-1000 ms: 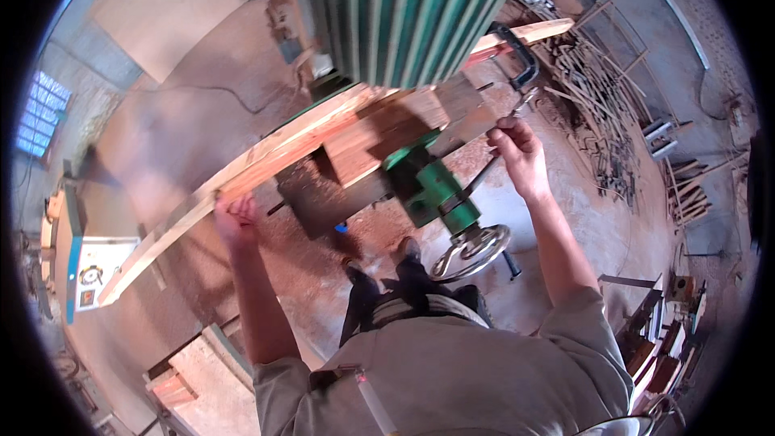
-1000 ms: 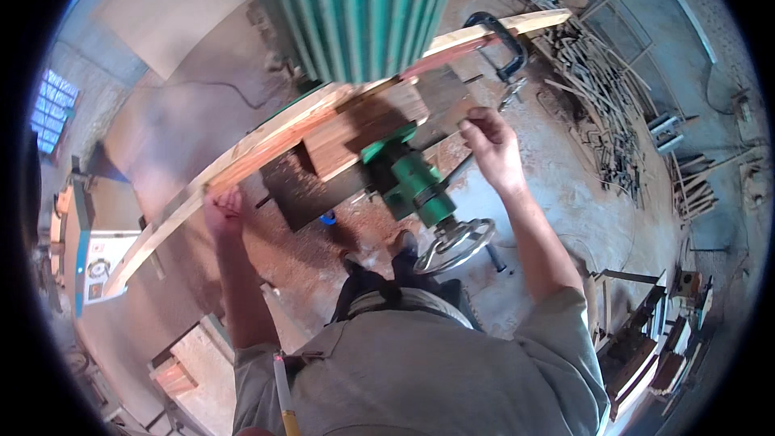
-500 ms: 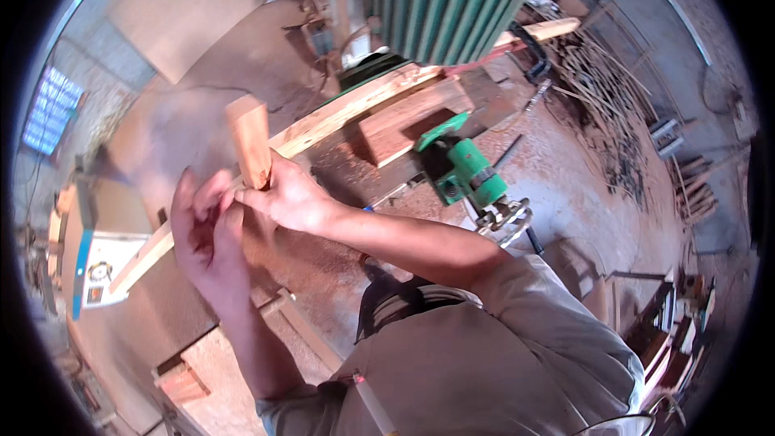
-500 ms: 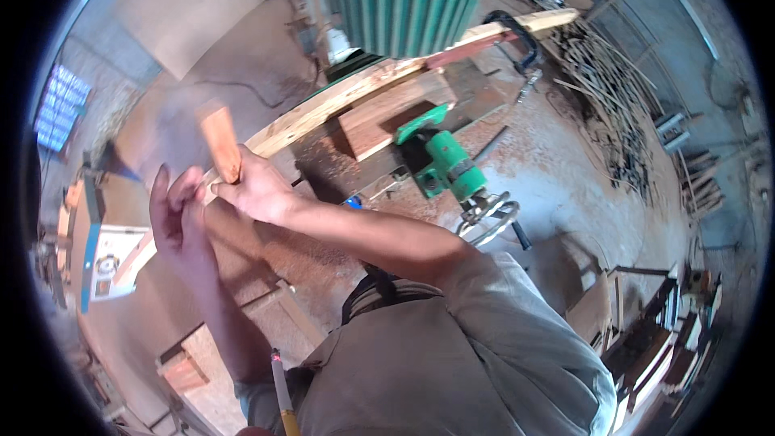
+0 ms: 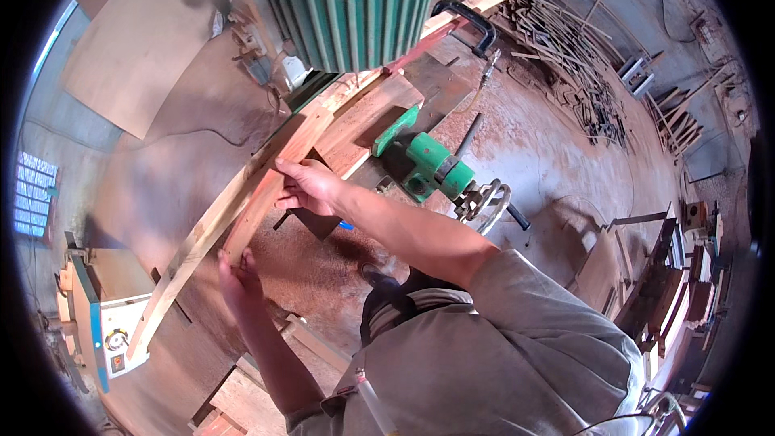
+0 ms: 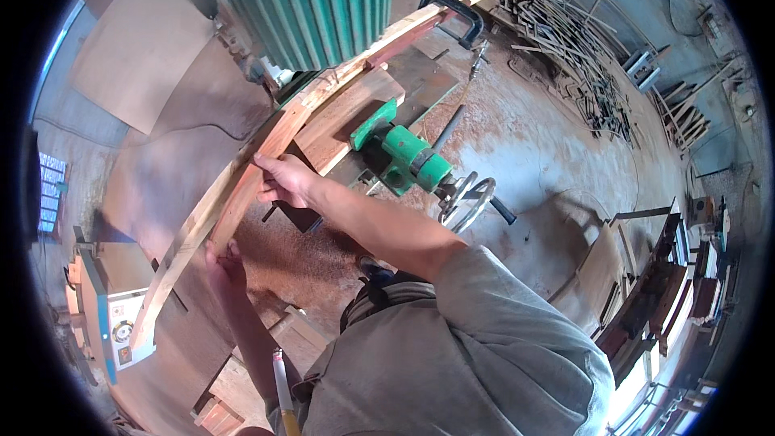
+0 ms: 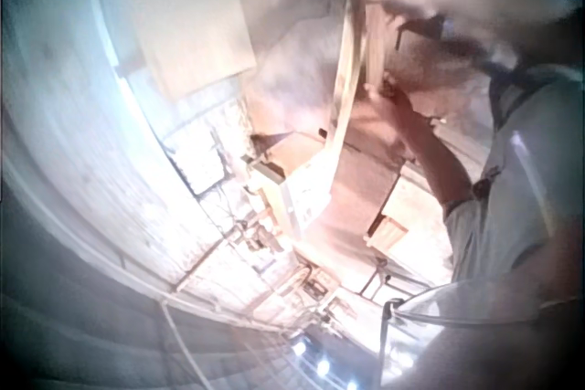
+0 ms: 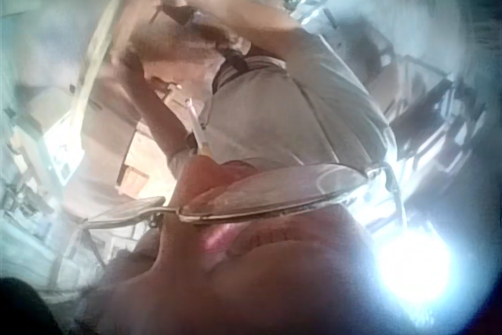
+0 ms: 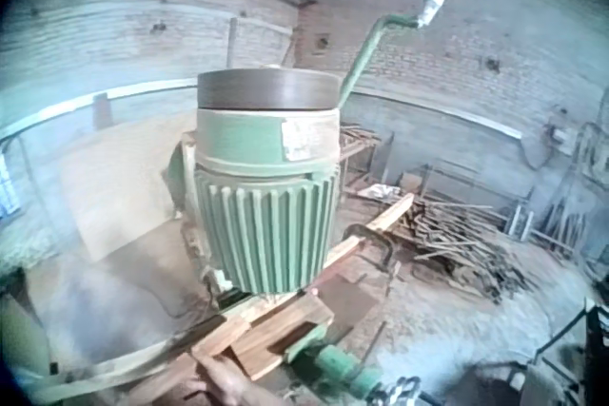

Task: The person repeatedly feeds thin wooden strips through a green spindle moulder, adjusting the machine's wheel and repositioning the wood between passes. The person stacks the shaped pieces on a nearby workbench.

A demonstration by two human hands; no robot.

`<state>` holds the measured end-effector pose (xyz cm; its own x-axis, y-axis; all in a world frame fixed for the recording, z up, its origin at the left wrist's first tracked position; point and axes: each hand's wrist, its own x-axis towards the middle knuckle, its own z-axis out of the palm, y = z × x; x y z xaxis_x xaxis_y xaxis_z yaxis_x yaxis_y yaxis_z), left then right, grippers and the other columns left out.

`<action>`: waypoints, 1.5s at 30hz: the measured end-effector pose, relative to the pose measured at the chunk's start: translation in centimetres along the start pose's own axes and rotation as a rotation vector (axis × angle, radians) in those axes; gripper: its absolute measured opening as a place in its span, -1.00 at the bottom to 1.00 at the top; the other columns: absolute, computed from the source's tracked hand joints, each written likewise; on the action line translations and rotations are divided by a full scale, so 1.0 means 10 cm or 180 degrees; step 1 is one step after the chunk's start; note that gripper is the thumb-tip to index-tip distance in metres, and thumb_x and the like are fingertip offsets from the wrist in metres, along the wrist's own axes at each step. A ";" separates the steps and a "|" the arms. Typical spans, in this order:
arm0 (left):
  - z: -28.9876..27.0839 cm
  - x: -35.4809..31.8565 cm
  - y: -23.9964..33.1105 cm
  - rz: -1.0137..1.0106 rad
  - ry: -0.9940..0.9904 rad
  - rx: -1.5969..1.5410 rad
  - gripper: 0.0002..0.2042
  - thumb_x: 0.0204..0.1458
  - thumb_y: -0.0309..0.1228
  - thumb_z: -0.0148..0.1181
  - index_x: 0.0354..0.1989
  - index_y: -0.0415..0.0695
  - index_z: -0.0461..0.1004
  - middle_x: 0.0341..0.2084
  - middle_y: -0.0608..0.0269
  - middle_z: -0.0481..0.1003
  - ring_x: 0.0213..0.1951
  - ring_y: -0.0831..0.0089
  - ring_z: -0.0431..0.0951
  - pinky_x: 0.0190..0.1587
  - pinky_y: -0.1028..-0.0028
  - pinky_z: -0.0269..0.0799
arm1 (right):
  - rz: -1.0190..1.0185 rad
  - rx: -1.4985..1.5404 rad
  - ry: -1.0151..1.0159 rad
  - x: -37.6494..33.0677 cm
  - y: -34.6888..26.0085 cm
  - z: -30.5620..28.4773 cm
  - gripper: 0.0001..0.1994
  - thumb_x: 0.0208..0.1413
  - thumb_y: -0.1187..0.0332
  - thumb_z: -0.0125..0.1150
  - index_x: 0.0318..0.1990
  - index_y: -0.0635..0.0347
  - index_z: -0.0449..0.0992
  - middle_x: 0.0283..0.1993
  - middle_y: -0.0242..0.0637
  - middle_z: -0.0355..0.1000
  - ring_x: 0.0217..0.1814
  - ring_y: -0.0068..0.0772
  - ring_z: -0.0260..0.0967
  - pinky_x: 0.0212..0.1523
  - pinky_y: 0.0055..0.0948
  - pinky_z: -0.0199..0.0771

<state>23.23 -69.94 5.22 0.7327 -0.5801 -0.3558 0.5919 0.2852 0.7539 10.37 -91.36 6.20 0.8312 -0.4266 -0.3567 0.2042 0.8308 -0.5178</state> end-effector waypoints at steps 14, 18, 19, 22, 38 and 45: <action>0.13 0.84 -0.37 0.0102 0.0426 0.0416 -0.65 0.07 -0.22 0.16 -0.05 -0.15 0.36 -0.15 0.28 0.43 -0.16 0.49 0.44 -0.12 0.53 0.45 | 0.0216 -0.1860 -0.0491 -1.59 -0.45 -0.32 -0.55 0.20 0.29 0.06 0.14 0.38 0.20 -0.18 -0.19 0.46 -0.23 -0.47 0.43 -0.25 -0.52 0.49; 0.36 0.85 -0.45 0.0278 0.0468 0.0548 -0.64 0.09 -0.20 0.14 -0.03 -0.15 0.36 -0.17 0.28 0.44 -0.16 0.49 0.45 -0.08 0.50 0.41 | -0.0042 -0.1598 -0.0364 -1.98 -0.79 -0.57 -0.70 0.22 0.45 -0.04 0.08 0.36 0.27 -0.16 -0.16 0.46 -0.20 -0.45 0.44 -0.19 -0.50 0.48; 0.38 0.85 -0.43 0.0295 0.0485 0.0668 -0.64 0.09 -0.20 0.13 -0.02 -0.15 0.36 -0.18 0.28 0.45 -0.16 0.49 0.45 -0.06 0.49 0.41 | -0.0120 -0.1594 -0.0280 -2.08 -0.86 -0.62 -0.71 0.22 0.46 -0.04 0.07 0.36 0.28 -0.16 -0.17 0.46 -0.19 -0.45 0.44 -0.18 -0.49 0.47; 0.22 0.88 -0.40 0.0234 0.0513 0.0764 -0.63 0.10 -0.20 0.12 -0.02 -0.17 0.36 -0.17 0.25 0.46 -0.14 0.47 0.45 -0.05 0.47 0.40 | -0.0417 -0.1363 -0.0111 -2.33 -1.04 -0.76 -0.74 0.21 0.47 -0.04 0.04 0.33 0.32 -0.17 -0.15 0.45 -0.16 -0.41 0.43 -0.14 -0.44 0.47; 1.07 0.88 -1.11 0.0181 0.0236 0.0303 -0.70 0.05 -0.47 0.15 -0.07 -0.34 0.33 -0.17 0.07 0.46 -0.16 0.30 0.50 -0.05 0.40 0.50 | -0.2018 -0.2326 0.1699 -2.47 -1.75 -1.83 -0.73 0.19 0.32 0.06 -0.04 0.30 0.38 -0.17 -0.24 0.46 -0.18 -0.44 0.41 -0.16 -0.42 0.43; 1.22 0.89 -1.23 0.0039 0.0358 0.0326 -0.70 0.04 -0.40 0.20 -0.08 -0.21 0.35 -0.23 0.17 0.47 -0.24 0.36 0.51 -0.13 0.43 0.51 | -0.1814 -0.1571 0.2489 -2.04 -1.64 -2.39 -0.56 0.17 0.20 0.06 0.08 0.34 0.27 -0.15 -0.19 0.41 -0.15 -0.39 0.38 -0.09 -0.38 0.38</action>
<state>18.42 -87.91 -0.47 0.7760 -0.4864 -0.4015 0.5495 0.2090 0.8089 -22.27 -104.86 3.41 0.0847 -0.9589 -0.2710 0.0801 0.2776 -0.9573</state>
